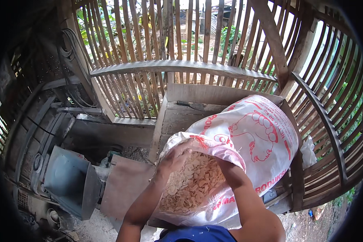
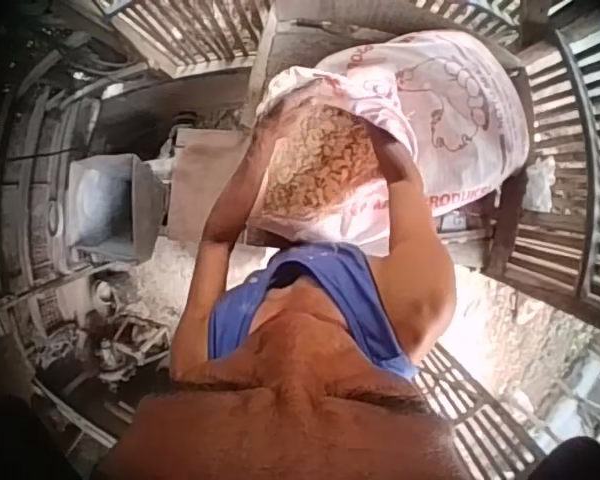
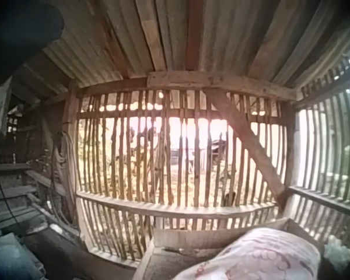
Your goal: The person takes handfuls of dried cassava chips from a large sack and drops them into the hopper of a processing machine.
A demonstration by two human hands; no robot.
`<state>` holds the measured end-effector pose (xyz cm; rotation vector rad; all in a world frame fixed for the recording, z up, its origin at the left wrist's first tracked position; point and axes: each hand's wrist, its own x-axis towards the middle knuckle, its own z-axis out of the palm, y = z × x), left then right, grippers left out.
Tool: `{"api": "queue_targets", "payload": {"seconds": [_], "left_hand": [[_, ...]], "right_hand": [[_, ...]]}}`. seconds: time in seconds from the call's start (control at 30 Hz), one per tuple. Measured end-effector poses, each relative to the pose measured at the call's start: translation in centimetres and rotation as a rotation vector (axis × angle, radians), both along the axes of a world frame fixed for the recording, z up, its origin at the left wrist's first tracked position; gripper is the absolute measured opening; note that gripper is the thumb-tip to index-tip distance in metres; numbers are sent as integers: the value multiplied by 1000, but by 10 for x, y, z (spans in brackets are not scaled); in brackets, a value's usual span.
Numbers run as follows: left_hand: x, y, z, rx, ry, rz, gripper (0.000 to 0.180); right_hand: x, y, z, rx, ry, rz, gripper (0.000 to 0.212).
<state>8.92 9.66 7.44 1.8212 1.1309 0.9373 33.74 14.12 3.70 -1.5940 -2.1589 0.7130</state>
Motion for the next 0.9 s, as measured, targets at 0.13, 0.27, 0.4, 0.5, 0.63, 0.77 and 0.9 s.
{"api": "queue_targets", "payload": {"seconds": [0.13,0.27,0.4,0.5,0.63,0.77,0.9], "left_hand": [[19,14,16,-231,-192,63,60],[12,43,-15,-129,-112,123,73],[-4,38,-30,-183,57,304,66],[-31,5,-65,-218,81,323,55],[-11,-97,-101,-155,502,516,66],[-4,-133,-122,114,409,755,59],[2,-116,-85,-97,-170,692,53]], "right_hand": [[-48,-15,-10,-311,17,168,49],[-85,-72,-37,-103,-543,170,56],[-65,-89,-36,-254,-96,205,84],[-13,-79,-18,-140,-131,187,107],[20,-105,-50,-103,-251,273,129],[-38,-126,-61,36,-284,286,138],[-82,-112,-70,13,228,258,124]]}}
